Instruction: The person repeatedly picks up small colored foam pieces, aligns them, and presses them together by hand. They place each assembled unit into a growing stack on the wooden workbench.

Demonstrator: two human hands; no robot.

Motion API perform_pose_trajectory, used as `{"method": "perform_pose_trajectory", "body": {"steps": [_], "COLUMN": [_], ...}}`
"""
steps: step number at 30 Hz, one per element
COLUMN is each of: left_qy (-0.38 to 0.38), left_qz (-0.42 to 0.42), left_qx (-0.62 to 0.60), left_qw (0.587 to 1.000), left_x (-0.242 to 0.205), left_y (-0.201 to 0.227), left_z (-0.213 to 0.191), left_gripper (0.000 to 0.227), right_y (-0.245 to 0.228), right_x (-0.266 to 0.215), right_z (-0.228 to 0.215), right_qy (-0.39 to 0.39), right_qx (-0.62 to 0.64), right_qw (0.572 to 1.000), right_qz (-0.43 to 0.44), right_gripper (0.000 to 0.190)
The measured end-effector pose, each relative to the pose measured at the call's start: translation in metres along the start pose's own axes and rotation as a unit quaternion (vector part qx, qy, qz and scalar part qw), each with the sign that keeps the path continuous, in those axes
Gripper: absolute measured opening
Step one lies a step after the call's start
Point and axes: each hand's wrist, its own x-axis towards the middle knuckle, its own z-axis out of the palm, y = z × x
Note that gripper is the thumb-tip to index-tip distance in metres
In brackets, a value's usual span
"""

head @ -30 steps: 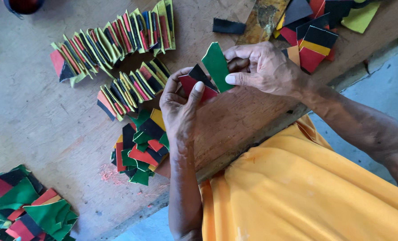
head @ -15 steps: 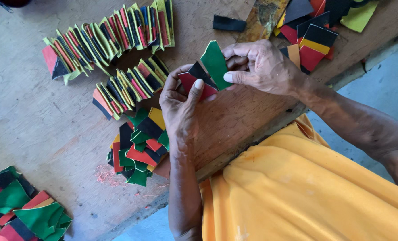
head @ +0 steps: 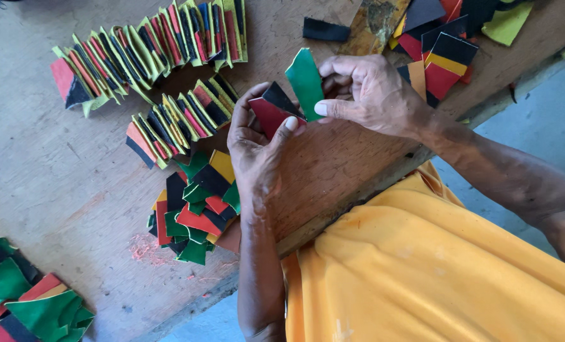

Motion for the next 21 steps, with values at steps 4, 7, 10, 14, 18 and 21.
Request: {"method": "perform_pose_trajectory", "body": {"steps": [4,7,10,14,18,21], "left_qy": [0.001,0.002,-0.001,-0.001,-0.020,-0.055], "left_qz": [0.050,0.055,0.046,0.036,0.001,0.011], "left_qx": [0.002,0.058,0.166,0.200,0.203,0.176], "left_qw": [0.999,0.997,0.985,0.979,0.979,0.983], "left_x": [-0.004,-0.005,-0.007,-0.009,-0.007,-0.008], "left_y": [0.002,0.004,0.006,0.010,0.010,0.008], "left_z": [0.006,0.008,0.010,0.012,0.007,0.001], "left_gripper": [0.076,0.054,0.021,0.015,0.014,0.013], "right_y": [-0.006,-0.013,-0.018,-0.020,-0.015,-0.010], "right_x": [-0.002,-0.002,-0.004,-0.004,-0.001,0.002], "right_z": [0.003,0.003,0.003,0.007,0.004,-0.002], "right_qy": [0.041,0.051,0.072,0.049,0.016,-0.014], "right_qx": [0.030,0.092,-0.028,-0.006,0.001,0.060], "right_qw": [0.999,0.994,0.997,0.997,0.999,0.998], "right_qz": [-0.006,-0.037,-0.030,-0.061,-0.029,0.022], "right_gripper": [0.034,0.029,0.030,0.031,0.033,0.037]}}
